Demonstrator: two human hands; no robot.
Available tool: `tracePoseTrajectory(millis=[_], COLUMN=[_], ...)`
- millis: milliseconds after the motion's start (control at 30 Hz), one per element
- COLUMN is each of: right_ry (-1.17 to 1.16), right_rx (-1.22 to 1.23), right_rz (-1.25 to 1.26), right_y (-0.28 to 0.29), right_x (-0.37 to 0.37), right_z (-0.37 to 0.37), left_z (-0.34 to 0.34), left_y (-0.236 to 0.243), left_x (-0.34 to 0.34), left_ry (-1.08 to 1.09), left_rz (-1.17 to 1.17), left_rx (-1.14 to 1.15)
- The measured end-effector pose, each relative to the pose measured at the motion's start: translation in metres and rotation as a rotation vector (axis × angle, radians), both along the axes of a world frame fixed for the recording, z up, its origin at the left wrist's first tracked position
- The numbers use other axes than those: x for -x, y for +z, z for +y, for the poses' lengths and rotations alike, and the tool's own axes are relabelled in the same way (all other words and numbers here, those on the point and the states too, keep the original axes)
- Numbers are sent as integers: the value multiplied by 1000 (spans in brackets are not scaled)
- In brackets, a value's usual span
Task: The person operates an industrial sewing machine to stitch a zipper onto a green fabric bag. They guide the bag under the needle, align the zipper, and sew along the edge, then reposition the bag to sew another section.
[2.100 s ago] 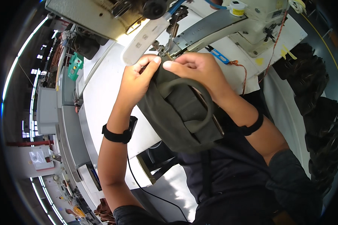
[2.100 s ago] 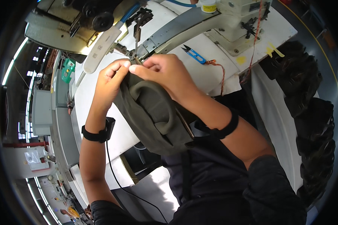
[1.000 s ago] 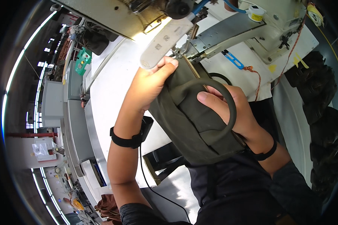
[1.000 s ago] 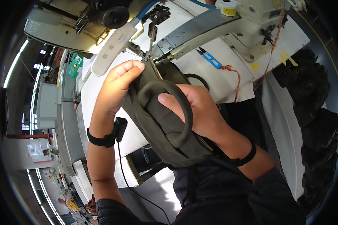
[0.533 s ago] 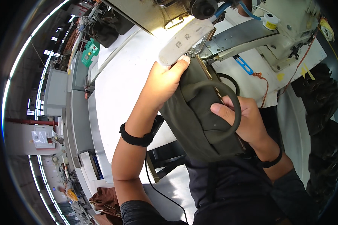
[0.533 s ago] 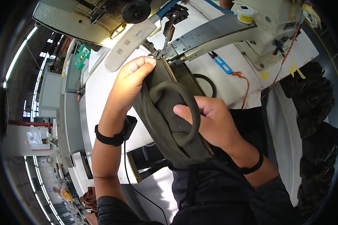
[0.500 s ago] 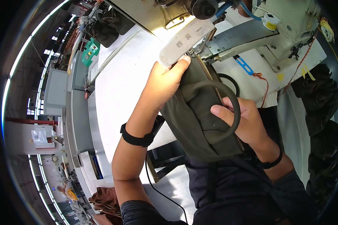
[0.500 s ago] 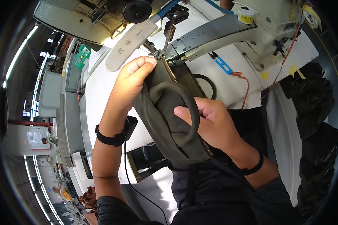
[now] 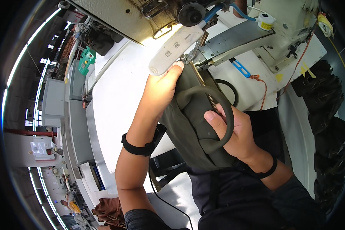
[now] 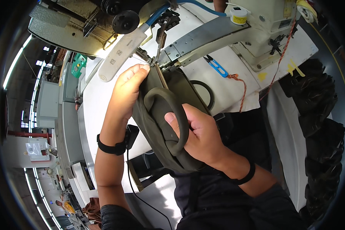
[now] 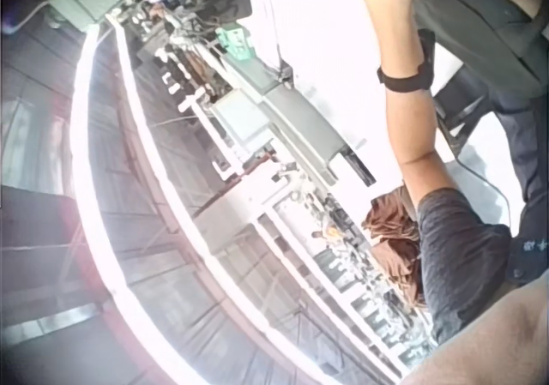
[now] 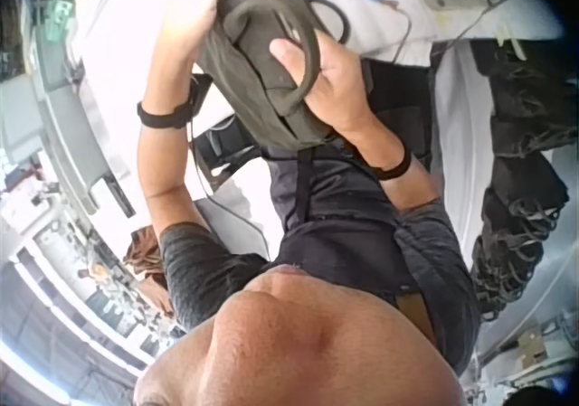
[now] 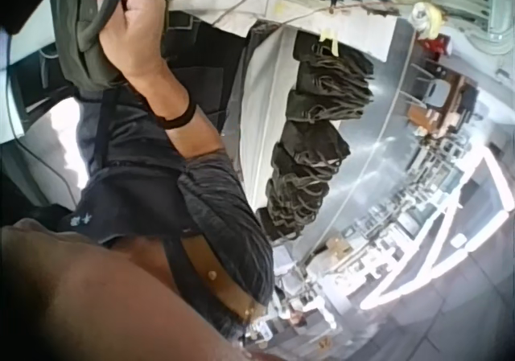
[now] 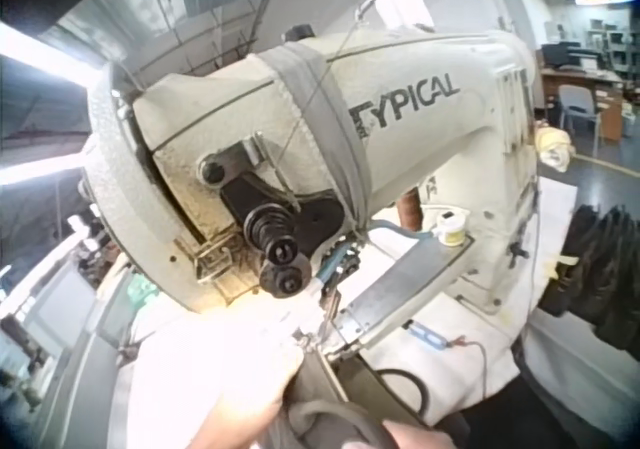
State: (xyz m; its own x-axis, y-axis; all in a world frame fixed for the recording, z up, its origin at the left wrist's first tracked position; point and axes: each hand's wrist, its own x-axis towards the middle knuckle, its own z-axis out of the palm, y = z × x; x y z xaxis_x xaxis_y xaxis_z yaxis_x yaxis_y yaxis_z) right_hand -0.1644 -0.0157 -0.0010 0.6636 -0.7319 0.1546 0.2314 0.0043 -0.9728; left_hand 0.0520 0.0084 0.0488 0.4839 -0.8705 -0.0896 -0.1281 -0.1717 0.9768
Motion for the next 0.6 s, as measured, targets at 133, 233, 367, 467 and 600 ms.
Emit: tracePoseTrajectory(millis=[133,233,367,467,600], right_ry=[-31,-2,-42,-51,-26], right_rx=[-65,-103,-132,-144,-140], right_rz=[-56,-45,-84,-86,-40], right_y=[-1,3,-9,-8,-2], right_x=[-2,1,-5,-8,-7], right_z=[4,0,-2,-4,-7], left_z=[-1,-1,-5,-6,-5], left_y=[-7,-10,-11,-13,-14], left_x=[0,-1,-2,-7,-9], left_ry=[6,12,30,54,79], left_rz=[-48,-64,-120,-136,-158], left_rx=[40,54,57,52,75])
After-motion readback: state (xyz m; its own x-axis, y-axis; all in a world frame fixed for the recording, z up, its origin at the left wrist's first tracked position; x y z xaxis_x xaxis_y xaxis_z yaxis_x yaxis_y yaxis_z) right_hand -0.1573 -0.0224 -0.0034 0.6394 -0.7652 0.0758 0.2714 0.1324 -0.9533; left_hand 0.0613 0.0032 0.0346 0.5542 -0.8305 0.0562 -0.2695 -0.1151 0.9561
